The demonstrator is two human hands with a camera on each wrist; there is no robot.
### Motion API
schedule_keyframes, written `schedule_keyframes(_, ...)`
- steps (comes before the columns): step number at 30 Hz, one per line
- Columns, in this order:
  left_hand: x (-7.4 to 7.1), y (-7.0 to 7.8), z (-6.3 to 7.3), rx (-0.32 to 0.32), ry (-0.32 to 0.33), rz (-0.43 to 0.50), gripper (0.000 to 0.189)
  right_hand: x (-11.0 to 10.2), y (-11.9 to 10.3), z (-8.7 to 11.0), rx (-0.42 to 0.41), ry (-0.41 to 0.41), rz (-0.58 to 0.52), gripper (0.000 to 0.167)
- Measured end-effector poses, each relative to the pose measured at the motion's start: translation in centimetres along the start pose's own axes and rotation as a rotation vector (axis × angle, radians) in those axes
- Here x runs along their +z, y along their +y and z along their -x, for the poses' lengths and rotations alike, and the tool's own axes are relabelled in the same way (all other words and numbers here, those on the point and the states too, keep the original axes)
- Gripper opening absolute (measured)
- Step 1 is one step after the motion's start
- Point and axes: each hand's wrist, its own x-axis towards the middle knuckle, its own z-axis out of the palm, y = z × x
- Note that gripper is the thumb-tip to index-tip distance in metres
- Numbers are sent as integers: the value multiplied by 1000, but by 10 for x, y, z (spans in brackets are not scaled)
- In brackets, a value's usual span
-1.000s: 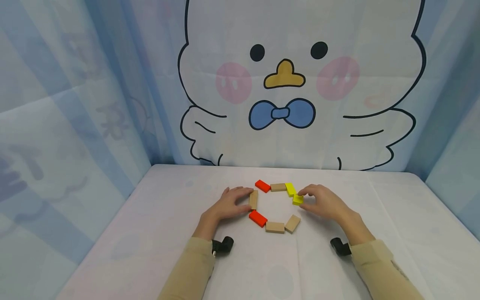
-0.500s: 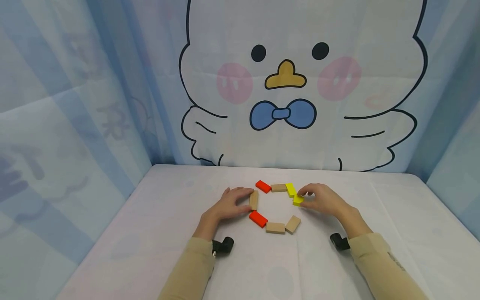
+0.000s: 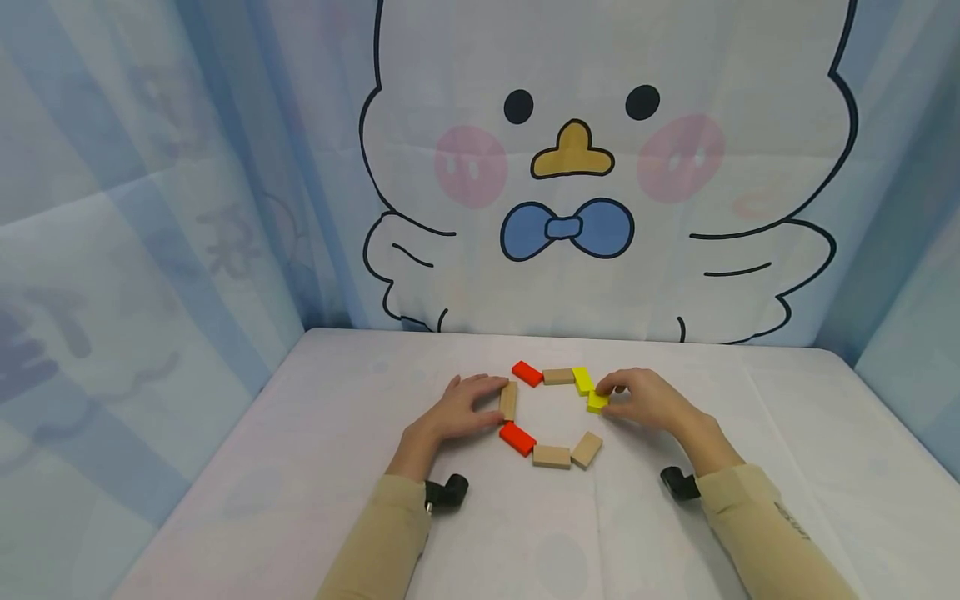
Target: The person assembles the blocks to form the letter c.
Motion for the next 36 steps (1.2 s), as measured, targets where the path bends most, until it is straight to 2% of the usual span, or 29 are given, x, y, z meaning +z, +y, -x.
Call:
schedule_keyframes(9,1,-1,0,8,3,-7,64,1,-2,2,21,-9,-24,26)
schedule_keyframes(18,1,0,-1,-8,5,-6,63,2,-3,5,-14,-27,-30,25)
schedule_keyframes(28,1,1,0,-3,5,-1,63,1,-7,9,-24,-40,-26,25)
schedule_keyframes(36,0,2,1,4,10,-1,63,2,-10,12,-66,-40,-12,22)
